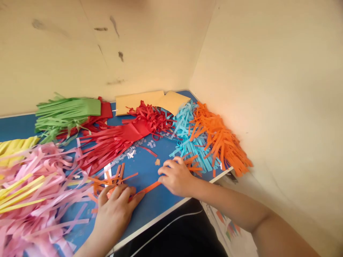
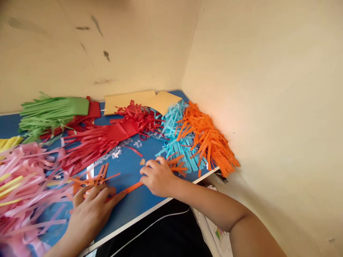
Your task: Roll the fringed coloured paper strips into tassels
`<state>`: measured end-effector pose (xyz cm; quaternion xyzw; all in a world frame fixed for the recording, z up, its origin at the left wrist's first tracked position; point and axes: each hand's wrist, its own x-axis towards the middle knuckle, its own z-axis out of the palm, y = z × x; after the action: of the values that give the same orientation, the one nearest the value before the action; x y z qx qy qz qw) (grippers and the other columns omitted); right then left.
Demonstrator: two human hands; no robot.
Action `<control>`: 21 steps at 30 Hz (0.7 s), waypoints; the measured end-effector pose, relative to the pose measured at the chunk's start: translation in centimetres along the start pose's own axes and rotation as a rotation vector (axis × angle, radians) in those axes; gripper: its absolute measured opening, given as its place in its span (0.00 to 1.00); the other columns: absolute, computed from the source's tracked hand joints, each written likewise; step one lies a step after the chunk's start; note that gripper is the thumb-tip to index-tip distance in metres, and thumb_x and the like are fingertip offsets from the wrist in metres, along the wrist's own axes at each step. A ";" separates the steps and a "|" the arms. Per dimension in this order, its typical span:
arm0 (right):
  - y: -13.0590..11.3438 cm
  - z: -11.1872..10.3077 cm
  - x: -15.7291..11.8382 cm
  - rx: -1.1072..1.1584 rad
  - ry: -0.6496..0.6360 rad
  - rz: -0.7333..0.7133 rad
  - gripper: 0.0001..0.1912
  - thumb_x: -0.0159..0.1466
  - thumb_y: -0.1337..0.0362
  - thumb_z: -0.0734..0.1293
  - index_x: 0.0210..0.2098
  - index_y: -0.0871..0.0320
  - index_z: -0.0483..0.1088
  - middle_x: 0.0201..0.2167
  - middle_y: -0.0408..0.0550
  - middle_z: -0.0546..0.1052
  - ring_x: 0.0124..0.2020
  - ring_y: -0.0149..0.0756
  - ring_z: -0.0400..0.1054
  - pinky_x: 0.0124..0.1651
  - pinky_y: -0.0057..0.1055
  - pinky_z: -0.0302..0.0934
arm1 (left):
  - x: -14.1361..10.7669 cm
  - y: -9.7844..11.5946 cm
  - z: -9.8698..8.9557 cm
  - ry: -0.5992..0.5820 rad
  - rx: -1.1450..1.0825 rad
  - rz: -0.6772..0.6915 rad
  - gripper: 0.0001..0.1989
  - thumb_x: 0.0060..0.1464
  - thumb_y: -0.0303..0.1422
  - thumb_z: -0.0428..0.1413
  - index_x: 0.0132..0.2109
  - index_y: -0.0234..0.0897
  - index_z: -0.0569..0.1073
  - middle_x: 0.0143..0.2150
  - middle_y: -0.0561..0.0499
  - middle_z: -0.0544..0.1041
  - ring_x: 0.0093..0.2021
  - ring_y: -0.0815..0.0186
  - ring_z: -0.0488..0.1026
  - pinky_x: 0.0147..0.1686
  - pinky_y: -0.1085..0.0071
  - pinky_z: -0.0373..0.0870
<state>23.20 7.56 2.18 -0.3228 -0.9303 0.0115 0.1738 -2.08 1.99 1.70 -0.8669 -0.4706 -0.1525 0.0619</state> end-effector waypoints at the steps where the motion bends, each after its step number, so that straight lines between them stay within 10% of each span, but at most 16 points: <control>1: -0.2 0.2 0.0 -0.021 0.026 -0.098 0.08 0.68 0.68 0.64 0.34 0.55 0.73 0.42 0.44 0.78 0.48 0.39 0.62 0.50 0.44 0.46 | 0.1 0.2 0.0 -0.002 0.000 0.026 0.18 0.60 0.24 0.48 0.44 0.52 0.78 0.37 0.53 0.81 0.42 0.56 0.74 0.50 0.53 0.56; 17: -0.7 1.5 2.2 -0.159 -0.055 -0.370 0.14 0.68 0.72 0.59 0.29 0.60 0.73 0.29 0.48 0.75 0.34 0.40 0.62 0.49 0.46 0.49 | 2.0 1.6 0.4 0.127 -0.060 0.025 0.10 0.60 0.33 0.52 0.35 0.40 0.78 0.33 0.52 0.81 0.40 0.56 0.75 0.53 0.53 0.57; 21: -0.3 2.0 3.3 -0.021 -0.175 -0.215 0.09 0.65 0.65 0.64 0.29 0.60 0.74 0.29 0.48 0.77 0.35 0.38 0.64 0.47 0.43 0.49 | 2.2 1.6 0.3 0.133 -0.077 0.025 0.09 0.59 0.34 0.53 0.36 0.40 0.78 0.35 0.52 0.81 0.41 0.56 0.75 0.53 0.52 0.56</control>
<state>19.94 9.44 1.34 -0.2207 -0.9712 0.0113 0.0888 0.41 2.96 2.18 -0.8625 -0.4482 -0.2271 0.0614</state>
